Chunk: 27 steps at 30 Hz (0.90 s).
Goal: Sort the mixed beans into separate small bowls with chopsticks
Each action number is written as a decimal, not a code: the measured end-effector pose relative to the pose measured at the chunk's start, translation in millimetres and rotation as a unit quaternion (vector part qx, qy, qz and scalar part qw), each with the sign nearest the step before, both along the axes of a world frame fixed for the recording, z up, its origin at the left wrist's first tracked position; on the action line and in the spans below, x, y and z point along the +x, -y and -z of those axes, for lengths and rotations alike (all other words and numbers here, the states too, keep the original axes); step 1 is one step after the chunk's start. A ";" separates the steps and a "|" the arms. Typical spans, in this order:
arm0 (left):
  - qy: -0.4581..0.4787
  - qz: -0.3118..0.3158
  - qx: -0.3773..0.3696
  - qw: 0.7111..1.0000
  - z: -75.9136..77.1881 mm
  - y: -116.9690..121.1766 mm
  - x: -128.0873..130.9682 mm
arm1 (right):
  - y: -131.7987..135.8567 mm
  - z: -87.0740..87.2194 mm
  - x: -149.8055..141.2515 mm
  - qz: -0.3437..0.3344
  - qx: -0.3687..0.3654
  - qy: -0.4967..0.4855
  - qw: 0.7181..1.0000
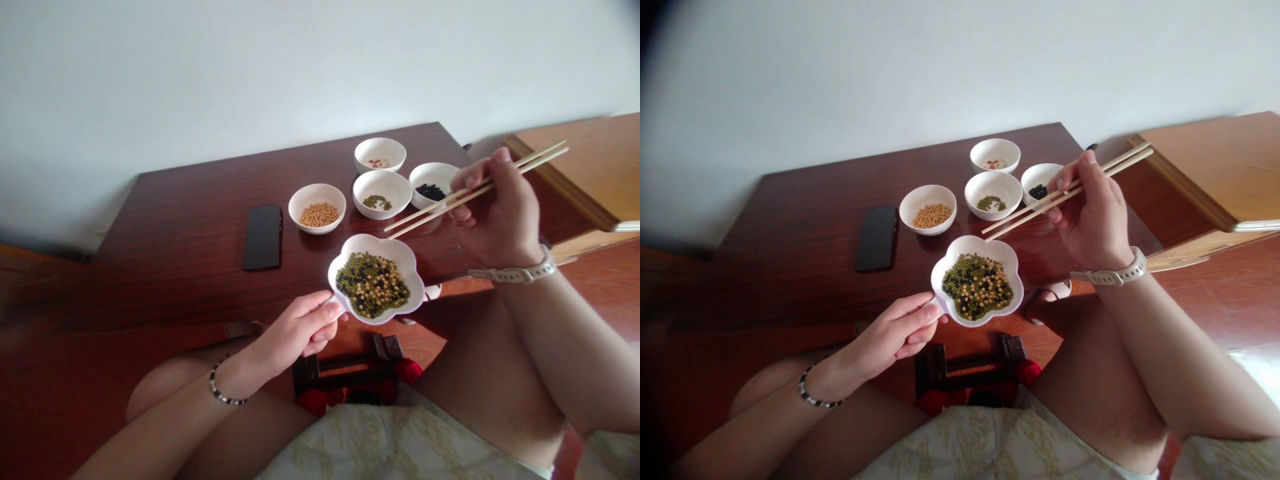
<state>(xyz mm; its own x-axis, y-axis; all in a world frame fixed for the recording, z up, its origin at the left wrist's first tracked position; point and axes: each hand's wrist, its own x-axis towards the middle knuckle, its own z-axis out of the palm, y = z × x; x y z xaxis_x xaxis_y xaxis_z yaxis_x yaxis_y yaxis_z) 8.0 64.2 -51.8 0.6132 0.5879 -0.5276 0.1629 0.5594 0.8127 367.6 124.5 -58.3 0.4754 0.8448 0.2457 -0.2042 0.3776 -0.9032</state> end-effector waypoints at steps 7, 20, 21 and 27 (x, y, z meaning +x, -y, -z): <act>-0.011 -0.012 0.012 1.000 -1.7 -0.1 -1.4 | 5.1 -2.7 -2.1 -0.018 0.004 -0.012 1.000; -0.020 -0.016 0.029 0.999 0.5 -8.8 1.9 | 30.9 5.4 -10.2 -0.202 -0.155 0.090 0.963; -0.019 -0.017 0.028 0.999 1.0 -8.8 1.7 | 31.9 5.9 -12.0 -0.217 -0.160 0.091 0.959; -0.027 -0.019 0.036 0.999 0.8 -10.0 2.6 | 30.9 10.1 -19.5 -0.267 -0.173 0.116 0.941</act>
